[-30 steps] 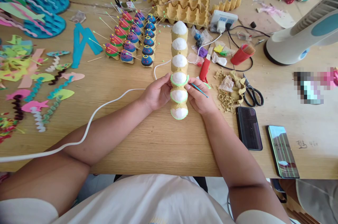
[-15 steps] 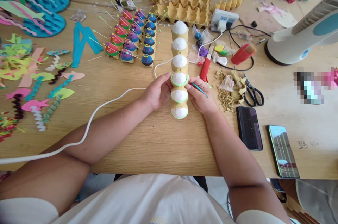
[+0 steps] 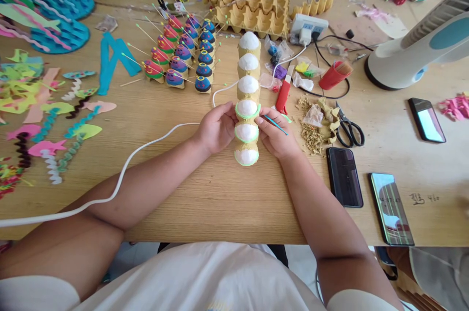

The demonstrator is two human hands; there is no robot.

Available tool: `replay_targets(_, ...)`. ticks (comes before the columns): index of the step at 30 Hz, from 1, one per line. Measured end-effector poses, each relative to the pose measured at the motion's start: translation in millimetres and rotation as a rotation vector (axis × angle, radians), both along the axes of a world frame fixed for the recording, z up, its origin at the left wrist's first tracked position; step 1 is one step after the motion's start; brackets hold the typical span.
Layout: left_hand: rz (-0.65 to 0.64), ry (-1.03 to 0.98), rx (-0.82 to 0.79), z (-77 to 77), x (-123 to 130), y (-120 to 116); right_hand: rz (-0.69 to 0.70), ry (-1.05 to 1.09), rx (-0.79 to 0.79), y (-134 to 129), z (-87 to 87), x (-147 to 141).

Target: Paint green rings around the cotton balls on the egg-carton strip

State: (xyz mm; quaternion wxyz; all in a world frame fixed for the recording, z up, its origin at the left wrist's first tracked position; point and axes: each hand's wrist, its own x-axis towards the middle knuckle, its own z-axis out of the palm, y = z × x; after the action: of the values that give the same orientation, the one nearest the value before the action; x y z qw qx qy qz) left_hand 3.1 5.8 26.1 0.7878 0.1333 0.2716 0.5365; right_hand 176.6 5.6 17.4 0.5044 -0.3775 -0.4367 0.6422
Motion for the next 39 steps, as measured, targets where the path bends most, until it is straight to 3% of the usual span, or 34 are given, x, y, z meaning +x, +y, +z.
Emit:
replay_targets(4, -0.049, -0.061, -0.045, 8.7, 0, -3, 0.021, 0.052, -0.039, -1, -1.8, -2)
replay_targets(10, -0.137, 0.008, -0.088, 9.6, -1, -1, 0.085, 0.016, -0.016, -3, -1.9, -2)
replay_targets(12, -0.110, 0.051, -0.052, 7.8, -1, -1, 0.037, -0.016, 0.022, 0, -2.1, 0)
replay_targets(17, 0.096, 0.235, 0.144, -0.7, 1, -3, -0.208, -0.076, 0.179, 12, 0.3, 9)
replay_targets(19, 0.125, 0.323, 0.197, -1.6, 1, -5, -0.232, -0.055, 0.224, 13, 2.9, 12)
replay_targets(27, 0.117, 0.539, 0.219, 3.7, -3, -7, -0.063, -0.026, 0.277, 5, 13.1, 10)
replay_targets(31, 0.096, 0.581, 0.228, 1.8, -4, -8, -0.107, -0.066, 0.288, 8, 8.0, 10)
replay_targets(36, 0.039, 0.659, 0.248, 7.2, -4, -10, -0.263, -0.201, 0.499, 16, -5.5, 14)
replay_targets(39, 0.028, 0.689, 0.253, 8.9, -4, -10, -0.296, -0.328, 0.544, 16, -7.1, 16)
